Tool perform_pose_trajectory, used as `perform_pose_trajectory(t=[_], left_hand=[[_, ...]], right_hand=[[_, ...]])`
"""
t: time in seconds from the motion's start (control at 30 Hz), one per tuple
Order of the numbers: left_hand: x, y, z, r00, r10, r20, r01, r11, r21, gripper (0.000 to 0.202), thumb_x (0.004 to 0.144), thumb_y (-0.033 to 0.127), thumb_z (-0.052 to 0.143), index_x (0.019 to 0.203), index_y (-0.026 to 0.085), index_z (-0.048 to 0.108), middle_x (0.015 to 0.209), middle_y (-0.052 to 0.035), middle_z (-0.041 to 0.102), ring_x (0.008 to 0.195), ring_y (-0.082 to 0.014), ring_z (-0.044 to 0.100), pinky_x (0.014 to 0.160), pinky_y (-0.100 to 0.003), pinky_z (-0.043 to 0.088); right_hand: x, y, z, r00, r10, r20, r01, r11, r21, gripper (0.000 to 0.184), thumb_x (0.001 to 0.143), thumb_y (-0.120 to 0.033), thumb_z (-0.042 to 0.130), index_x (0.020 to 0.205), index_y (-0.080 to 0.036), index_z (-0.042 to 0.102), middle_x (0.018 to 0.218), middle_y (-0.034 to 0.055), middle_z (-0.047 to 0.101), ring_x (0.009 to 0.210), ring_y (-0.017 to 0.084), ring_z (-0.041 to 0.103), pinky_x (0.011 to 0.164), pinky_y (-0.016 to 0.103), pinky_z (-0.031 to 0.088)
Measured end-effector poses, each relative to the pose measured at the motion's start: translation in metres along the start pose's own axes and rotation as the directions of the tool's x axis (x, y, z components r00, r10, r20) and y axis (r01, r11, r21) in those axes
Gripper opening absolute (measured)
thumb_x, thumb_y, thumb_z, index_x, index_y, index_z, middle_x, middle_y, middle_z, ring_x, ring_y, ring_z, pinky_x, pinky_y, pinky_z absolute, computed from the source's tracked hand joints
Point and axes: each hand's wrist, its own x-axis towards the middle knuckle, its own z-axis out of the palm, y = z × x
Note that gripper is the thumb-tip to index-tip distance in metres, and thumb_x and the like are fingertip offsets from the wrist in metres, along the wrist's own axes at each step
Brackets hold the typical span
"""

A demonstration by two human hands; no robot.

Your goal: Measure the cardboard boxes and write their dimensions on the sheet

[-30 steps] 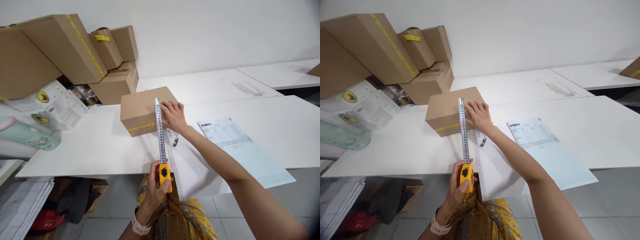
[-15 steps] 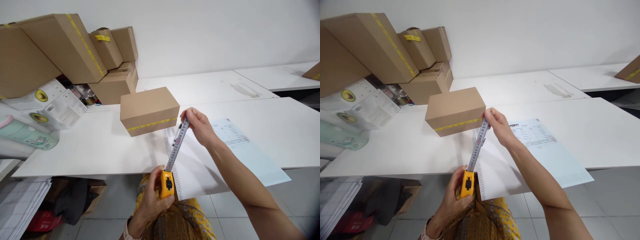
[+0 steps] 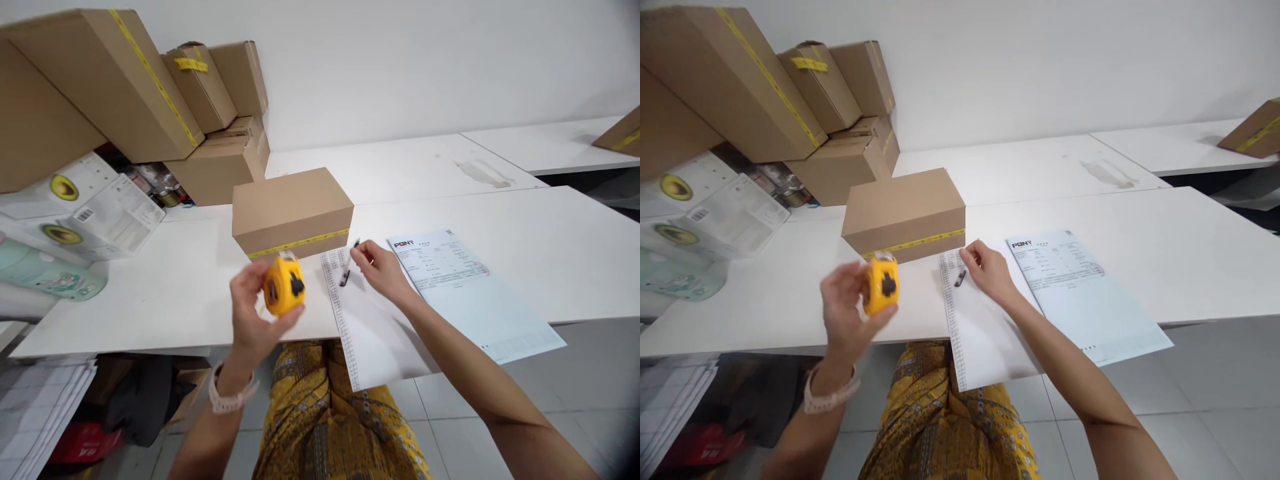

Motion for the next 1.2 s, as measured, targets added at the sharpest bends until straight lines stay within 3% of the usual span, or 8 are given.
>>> perform_pose_trajectory(t=[0.23,0.43,0.53,0.67,0.83,0.97,1.1,1.2], left_hand=[[0.137,-0.007,0.009,0.978,0.208,0.018,-0.194,0.871,0.452,0.062,0.068,0.033,0.085,0.119,0.023,0.052,0.12,-0.0095,0.063,0.106,-0.0299,0.063,0.094,-0.049,0.051],[0.184,-0.047,0.015,0.974,0.154,0.165,-0.219,0.82,0.529,0.046,0.07,0.035,0.082,0.108,0.022,0.059,0.111,-0.0119,0.067,0.11,-0.0374,0.059,0.098,-0.056,0.046],[0.172,-0.051,0.015,0.949,0.29,0.126,-0.313,0.807,0.501,0.041,0.075,0.033,0.078,0.11,0.021,0.061,0.121,-0.0133,0.066,0.124,-0.0379,0.054,0.108,-0.058,0.039],[0.113,-0.053,0.03,0.815,0.458,0.354,-0.56,0.779,0.282,0.018,0.088,0.027,0.064,0.105,0.021,0.065,0.109,-0.0076,0.073,0.109,-0.0286,0.067,0.098,-0.053,0.05],[0.042,-0.081,0.059,0.498,0.337,0.799,-0.532,0.846,-0.025,0.024,0.09,0.026,0.061,0.111,0.02,0.071,0.124,-0.0108,0.073,0.119,-0.0269,0.067,0.104,-0.048,0.053],[0.033,-0.103,0.064,0.435,0.297,0.85,-0.57,0.822,0.005,0.04,0.09,0.032,0.064,0.127,0.017,0.066,0.14,-0.0151,0.063,0.136,-0.0315,0.055,0.114,-0.054,0.044],[0.04,-0.111,0.065,0.382,0.432,0.817,-0.705,0.708,-0.044,0.036,0.094,0.032,0.06,0.123,0.013,0.068,0.133,-0.0159,0.068,0.127,-0.03,0.063,0.108,-0.048,0.051],[0.043,-0.113,0.067,0.38,0.499,0.779,-0.744,0.665,-0.063,0.032,0.095,0.03,0.059,0.119,0.012,0.069,0.128,-0.0139,0.071,0.121,-0.0278,0.067,0.105,-0.044,0.053]], right_hand=[[0.04,0.03,0.026,0.981,0.191,0.042,-0.145,0.854,-0.499,0.034,0.094,-0.05,0.051,0.112,-0.022,0.053,0.095,0.0115,0.073,0.084,0.029,0.066,0.066,0.034,0.039],[0.036,0.034,0.014,0.984,0.16,0.074,-0.11,0.887,-0.449,0.033,0.087,-0.019,0.047,0.116,-0.018,0.062,0.088,0.0116,0.074,0.084,0.029,0.068,0.074,0.039,0.046],[0.023,0.043,-0.011,0.968,0.246,0.056,-0.248,0.968,0.037,0.028,0.085,-0.023,0.051,0.106,-0.017,0.067,0.069,0.0057,0.069,0.069,0.024,0.066,0.071,0.04,0.051],[-0.01,0.046,-0.048,0.976,0.183,0.119,-0.217,0.759,0.614,0.03,0.083,-0.039,0.066,0.105,-0.02,0.071,0.091,0.0093,0.077,0.086,0.025,0.072,0.082,0.044,0.056],[-0.038,0.027,-0.053,0.987,0.136,0.089,-0.16,0.718,0.677,0.027,0.077,-0.044,0.081,0.092,-0.025,0.068,0.078,0.003,0.075,0.073,0.02,0.07,0.07,0.036,0.056],[-0.027,0.015,-0.024,0.984,0.17,0.054,-0.159,0.701,0.695,0.041,0.089,-0.061,0.063,0.073,-0.023,0.06,0.048,-0.0026,0.057,0.045,0.012,0.049,0.051,0.029,0.042],[0.002,0.016,0.005,0.948,0.128,0.292,-0.311,0.566,0.763,0.055,0.084,-0.072,0.061,0.105,-0.021,0.068,0.072,0.0039,0.071,0.064,0.017,0.063,0.067,0.034,0.05],[0.02,0.024,0.025,0.93,0.167,0.328,-0.359,0.607,0.709,0.047,0.074,-0.061,0.079,0.092,-0.019,0.068,0.077,0.0042,0.07,0.071,0.016,0.062,0.071,0.034,0.049]])
